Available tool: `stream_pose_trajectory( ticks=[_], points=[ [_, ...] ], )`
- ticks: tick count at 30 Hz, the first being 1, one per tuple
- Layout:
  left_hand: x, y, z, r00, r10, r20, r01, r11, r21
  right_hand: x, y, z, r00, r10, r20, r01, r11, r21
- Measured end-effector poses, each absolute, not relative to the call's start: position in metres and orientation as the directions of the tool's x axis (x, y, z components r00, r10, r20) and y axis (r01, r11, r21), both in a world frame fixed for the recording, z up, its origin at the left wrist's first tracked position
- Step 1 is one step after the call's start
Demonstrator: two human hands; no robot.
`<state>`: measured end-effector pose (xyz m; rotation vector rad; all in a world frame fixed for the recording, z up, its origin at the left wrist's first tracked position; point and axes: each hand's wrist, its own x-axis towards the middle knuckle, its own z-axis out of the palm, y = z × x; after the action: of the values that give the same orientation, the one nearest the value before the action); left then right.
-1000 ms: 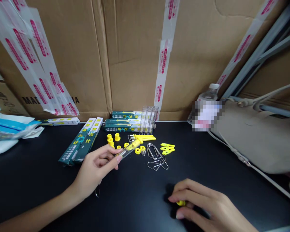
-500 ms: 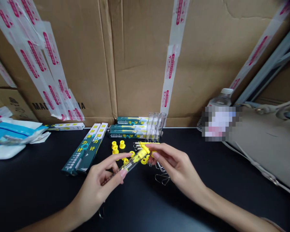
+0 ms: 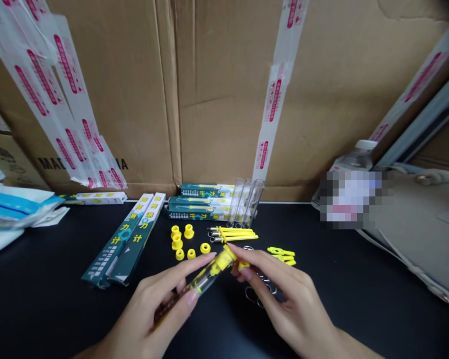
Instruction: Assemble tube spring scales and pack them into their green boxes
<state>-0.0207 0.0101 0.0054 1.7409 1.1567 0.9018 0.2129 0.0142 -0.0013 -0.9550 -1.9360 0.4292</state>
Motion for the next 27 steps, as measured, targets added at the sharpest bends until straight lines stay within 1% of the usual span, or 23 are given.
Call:
stream_pose_trajectory(
  ticks=[4,7,9,11,13,15,16,18,22,24,27],
  points=[
    [-0.019,0.008,0.006,0.314,0.932,0.181,0.386,-0.299,0.873,0.214,0.014,-0.001,-0.283,0.795,0.536,0.412,0.606,-0.681],
    [-0.022,0.005,0.004,0.339,0.928,0.154,0.437,-0.3,0.848,0.213,0.015,-0.003,-0.258,0.86,0.44,0.385,0.509,-0.769],
    [-0.025,0.005,0.002,0.338,0.939,0.061,0.448,-0.218,0.867,0.212,0.016,-0.006,-0.243,0.897,0.368,0.36,0.436,-0.825],
    [-0.028,0.007,0.001,0.367,0.925,-0.097,0.42,-0.072,0.905,0.21,0.019,-0.009,-0.235,0.92,0.314,0.33,0.379,-0.864],
    [-0.03,0.011,0.001,0.448,0.861,-0.239,0.371,0.065,0.927,0.208,0.021,-0.011,-0.229,0.934,0.273,0.301,0.335,-0.893],
    [-0.031,0.016,0.002,0.508,0.807,-0.3,0.342,0.131,0.93,0.207,0.023,-0.012,-0.224,0.943,0.247,0.279,0.305,-0.91],
    [-0.03,0.018,0.003,0.516,0.801,-0.304,0.336,0.137,0.932,0.206,0.024,-0.012,-0.223,0.945,0.24,0.272,0.297,-0.915],
    [-0.029,0.02,0.004,0.513,0.817,-0.264,0.31,0.11,0.944,0.206,0.025,-0.012,-0.224,0.946,0.234,0.257,0.289,-0.922],
    [-0.029,0.023,0.003,0.448,0.885,-0.128,0.143,0.07,0.987,0.205,0.025,-0.011,-0.221,0.952,0.213,0.211,0.26,-0.942],
    [-0.03,0.023,0.001,0.413,0.903,-0.115,0.102,0.08,0.992,0.205,0.025,-0.01,-0.21,0.959,0.192,0.183,0.231,-0.956],
    [-0.033,0.022,0.001,0.385,0.913,-0.136,0.13,0.092,0.987,0.206,0.025,-0.009,-0.208,0.965,0.161,0.143,0.192,-0.971]
  ],
)
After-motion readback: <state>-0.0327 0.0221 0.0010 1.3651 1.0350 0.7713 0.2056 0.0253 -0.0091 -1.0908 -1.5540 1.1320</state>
